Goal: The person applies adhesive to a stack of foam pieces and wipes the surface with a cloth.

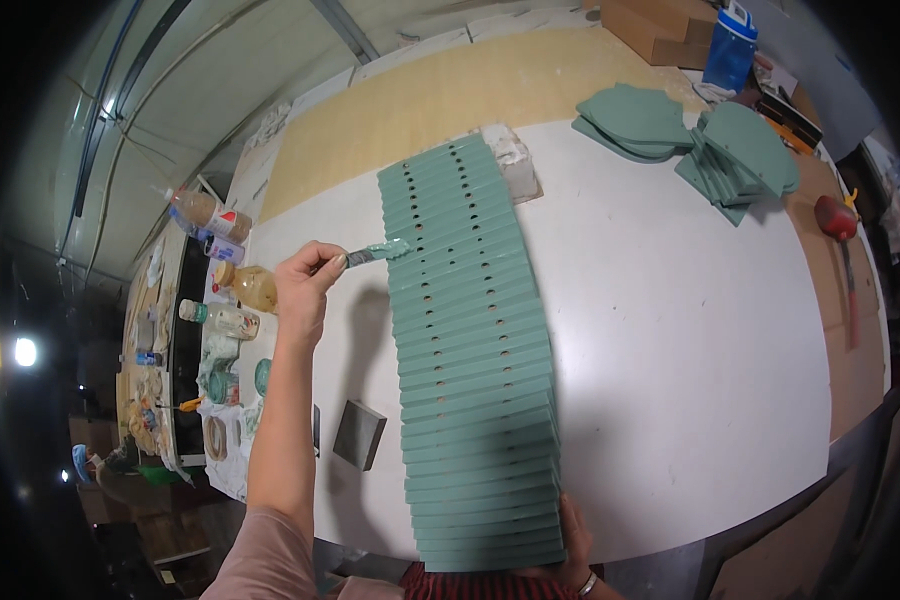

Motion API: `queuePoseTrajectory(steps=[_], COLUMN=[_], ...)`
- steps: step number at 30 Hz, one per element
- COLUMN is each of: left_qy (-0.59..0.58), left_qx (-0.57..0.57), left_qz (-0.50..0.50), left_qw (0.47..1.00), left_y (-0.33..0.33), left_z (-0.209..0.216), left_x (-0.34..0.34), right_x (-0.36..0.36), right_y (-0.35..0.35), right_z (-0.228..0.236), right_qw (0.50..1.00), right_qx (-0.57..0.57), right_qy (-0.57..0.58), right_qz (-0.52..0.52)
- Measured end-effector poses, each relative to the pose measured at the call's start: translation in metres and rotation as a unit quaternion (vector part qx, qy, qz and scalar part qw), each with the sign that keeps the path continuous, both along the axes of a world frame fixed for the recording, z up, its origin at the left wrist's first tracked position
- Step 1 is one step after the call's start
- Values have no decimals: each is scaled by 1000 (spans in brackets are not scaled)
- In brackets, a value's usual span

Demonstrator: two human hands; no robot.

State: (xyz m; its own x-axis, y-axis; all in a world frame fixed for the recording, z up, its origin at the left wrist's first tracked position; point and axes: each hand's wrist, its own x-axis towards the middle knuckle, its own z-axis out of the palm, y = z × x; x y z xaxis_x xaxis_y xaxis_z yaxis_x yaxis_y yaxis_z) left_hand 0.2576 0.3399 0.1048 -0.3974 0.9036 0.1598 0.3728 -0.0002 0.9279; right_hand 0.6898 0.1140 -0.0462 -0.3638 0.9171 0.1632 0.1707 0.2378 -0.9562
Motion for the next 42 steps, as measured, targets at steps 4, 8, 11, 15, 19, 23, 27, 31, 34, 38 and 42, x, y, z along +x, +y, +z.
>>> queuePoseTrajectory(steps=[4, 8, 11, 15, 19, 23, 27, 31, 34, 38, 42], left_qy=[-5, -32, -43, -49, -45, -26, -10, 57, 98, 103, 60], left_qx=[10, 21, 34, 34, 31, 19, 35, 27, 42, 36, 26], left_qz=[10, 10, -1, -5, -2, -1, -24, -29, -33, -26, -5], left_qw=[1000, 999, 998, 998, 999, 999, 999, 998, 994, 994, 998], left_y=[0, 3, 6, 17, 20, 36, 57, 73, 83, 86, 75], left_z=[1, -2, -3, -3, -3, 3, 1, 6, 2, -1, 4], left_x=[3, 5, 10, 21, 23, 35, 43, 56, 59, 56, 55], right_x=[3, 4, 7, 18, 3, 5, -4, 7, 9, 2, -4], right_y=[-6, -6, -8, -32, -4, -13, -8, -25, -30, -15, -1], right_z=[-12, -9, -11, -41, 0, -12, 0, -23, -34, -12, 11], right_qw=[1000, 1000, 1000, 973, 1000, 1000, 993, 987, 978, 984, 999], right_qx=[-6, -18, 10, -229, -17, -21, -115, -156, -207, -175, 10], right_qy=[16, 12, 11, 19, 3, 19, 11, 11, -5, 10, 0], right_qz=[-3, 0, 13, 15, 17, -5, -15, -24, -29, -29, -36])
